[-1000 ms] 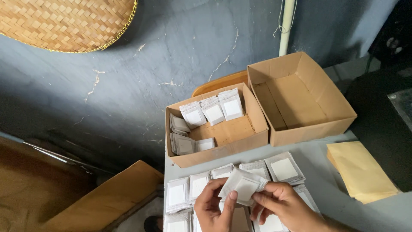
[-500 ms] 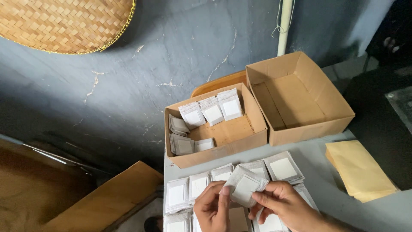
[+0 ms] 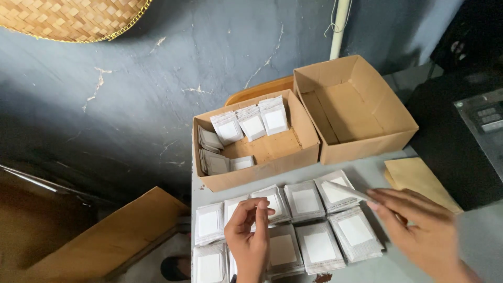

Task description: Sorting and arranging small white packets from a box onto a table surface

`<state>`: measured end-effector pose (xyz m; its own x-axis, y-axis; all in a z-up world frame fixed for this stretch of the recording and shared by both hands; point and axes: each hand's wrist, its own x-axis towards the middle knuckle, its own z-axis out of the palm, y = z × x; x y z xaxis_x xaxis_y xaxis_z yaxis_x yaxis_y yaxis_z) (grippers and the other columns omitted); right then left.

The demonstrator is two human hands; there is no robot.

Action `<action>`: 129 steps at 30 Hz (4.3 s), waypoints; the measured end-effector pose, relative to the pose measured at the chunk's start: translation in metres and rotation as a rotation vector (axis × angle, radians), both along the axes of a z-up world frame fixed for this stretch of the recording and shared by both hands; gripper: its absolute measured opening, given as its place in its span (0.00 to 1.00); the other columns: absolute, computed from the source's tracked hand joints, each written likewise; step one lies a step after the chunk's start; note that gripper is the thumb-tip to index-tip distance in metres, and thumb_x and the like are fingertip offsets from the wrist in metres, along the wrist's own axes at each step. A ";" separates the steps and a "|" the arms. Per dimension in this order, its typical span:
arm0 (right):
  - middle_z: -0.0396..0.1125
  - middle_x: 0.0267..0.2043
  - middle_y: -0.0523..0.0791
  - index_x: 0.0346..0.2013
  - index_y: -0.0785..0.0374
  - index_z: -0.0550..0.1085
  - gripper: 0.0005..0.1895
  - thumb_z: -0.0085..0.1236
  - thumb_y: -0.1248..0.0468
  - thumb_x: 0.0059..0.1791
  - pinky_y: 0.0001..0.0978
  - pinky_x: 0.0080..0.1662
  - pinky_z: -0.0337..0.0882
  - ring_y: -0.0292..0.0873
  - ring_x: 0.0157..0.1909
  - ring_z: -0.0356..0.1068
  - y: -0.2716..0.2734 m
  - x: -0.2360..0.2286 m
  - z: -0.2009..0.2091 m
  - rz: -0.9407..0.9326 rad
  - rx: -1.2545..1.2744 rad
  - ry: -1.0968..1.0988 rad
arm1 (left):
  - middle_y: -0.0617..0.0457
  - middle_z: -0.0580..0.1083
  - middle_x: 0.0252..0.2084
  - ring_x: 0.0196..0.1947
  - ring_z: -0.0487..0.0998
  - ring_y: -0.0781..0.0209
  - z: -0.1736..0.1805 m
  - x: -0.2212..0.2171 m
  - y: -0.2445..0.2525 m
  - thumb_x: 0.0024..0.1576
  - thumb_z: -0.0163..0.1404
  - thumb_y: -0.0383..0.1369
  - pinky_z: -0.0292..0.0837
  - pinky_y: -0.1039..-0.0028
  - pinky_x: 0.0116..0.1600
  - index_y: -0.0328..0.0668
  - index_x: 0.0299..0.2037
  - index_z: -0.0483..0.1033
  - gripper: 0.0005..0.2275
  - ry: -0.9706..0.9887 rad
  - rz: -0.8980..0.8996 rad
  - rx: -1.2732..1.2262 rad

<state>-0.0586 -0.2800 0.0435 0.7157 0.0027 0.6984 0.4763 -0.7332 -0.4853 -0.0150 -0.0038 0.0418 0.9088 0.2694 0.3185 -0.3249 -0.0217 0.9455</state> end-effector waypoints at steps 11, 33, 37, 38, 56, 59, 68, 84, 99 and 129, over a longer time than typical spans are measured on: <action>0.71 0.59 0.34 0.52 0.50 0.75 0.19 0.48 0.68 0.49 0.28 0.42 0.71 0.31 0.46 0.71 -0.014 -0.062 -0.097 -0.146 -0.792 -0.111 | 0.52 0.78 0.29 0.28 0.80 0.65 0.010 -0.002 0.011 0.60 0.53 0.32 0.73 0.78 0.38 0.38 0.32 0.80 0.08 -0.032 0.009 -0.032; 0.73 0.58 0.48 0.50 0.64 0.79 0.15 0.54 0.79 0.52 0.24 0.42 0.75 0.33 0.38 0.77 0.027 -0.001 -0.007 0.059 -0.388 -0.221 | 0.63 0.52 0.19 0.22 0.51 0.72 -0.005 0.011 0.044 0.56 0.60 0.27 0.51 0.78 0.29 0.43 0.18 0.65 0.17 -0.074 0.425 -0.341; 0.55 0.77 0.59 0.46 0.67 0.75 0.24 0.35 0.87 0.46 0.38 0.59 0.67 0.52 0.61 0.73 0.051 0.061 0.029 0.215 -0.207 0.007 | 0.59 0.53 0.15 0.20 0.59 0.68 -0.007 0.016 0.053 0.67 0.43 0.34 0.55 0.76 0.31 0.45 0.15 0.54 0.23 -0.097 0.526 -0.372; 0.54 0.76 0.61 0.45 0.69 0.73 0.25 0.31 0.84 0.42 0.44 0.64 0.67 0.56 0.67 0.67 0.060 0.082 0.037 0.248 -0.201 -0.045 | 0.61 0.52 0.16 0.19 0.54 0.71 -0.011 0.019 0.055 0.68 0.40 0.36 0.50 0.77 0.29 0.44 0.23 0.62 0.18 -0.093 0.500 -0.462; 0.73 0.45 0.53 0.40 0.68 0.78 0.19 0.70 0.68 0.36 0.46 0.33 0.76 0.54 0.41 0.75 0.099 0.381 -0.032 -0.296 -0.102 0.747 | 0.55 0.64 0.24 0.18 0.62 0.67 -0.024 0.031 0.048 0.61 0.44 0.23 0.59 0.76 0.27 0.37 0.46 0.72 0.07 -0.135 0.370 -0.428; 0.70 0.56 0.52 0.54 0.66 0.75 0.31 0.72 0.67 0.37 0.45 0.44 0.73 0.54 0.52 0.72 0.104 0.360 -0.019 -0.298 -0.147 0.743 | 0.55 0.66 0.26 0.19 0.61 0.67 -0.022 0.029 0.046 0.61 0.44 0.22 0.60 0.76 0.28 0.37 0.47 0.72 0.07 -0.125 0.340 -0.424; 0.73 0.36 0.44 0.48 0.54 0.83 0.13 0.64 0.63 0.49 0.32 0.39 0.64 0.41 0.34 0.68 0.096 0.286 0.019 -0.031 0.035 0.546 | 0.56 0.72 0.32 0.22 0.65 0.68 -0.022 0.027 0.041 0.61 0.48 0.31 0.64 0.77 0.29 0.42 0.48 0.75 0.08 0.004 0.290 -0.195; 0.82 0.42 0.47 0.54 0.62 0.77 0.26 0.69 0.72 0.42 0.29 0.44 0.74 0.40 0.40 0.76 0.128 0.102 0.023 0.454 0.592 0.811 | 0.50 0.80 0.27 0.27 0.81 0.62 -0.025 0.024 0.033 0.55 0.61 0.31 0.75 0.76 0.33 0.33 0.38 0.83 0.08 0.085 -0.146 -0.236; 0.84 0.40 0.44 0.48 0.66 0.85 0.18 0.67 0.68 0.44 0.30 0.33 0.75 0.39 0.26 0.70 0.122 0.092 0.020 0.339 0.574 0.962 | 0.52 0.82 0.31 0.31 0.77 0.68 -0.023 0.020 0.027 0.57 0.60 0.30 0.73 0.77 0.39 0.35 0.37 0.83 0.05 0.091 -0.303 -0.214; 0.64 0.18 0.34 0.33 0.52 0.91 0.08 0.70 0.55 0.45 0.25 0.29 0.63 0.29 0.24 0.59 0.103 0.057 0.039 0.541 0.119 0.965 | 0.50 0.80 0.24 0.26 0.73 0.68 0.000 -0.038 0.021 0.56 0.62 0.25 0.66 0.77 0.31 0.29 0.29 0.82 0.06 0.215 -0.138 -0.231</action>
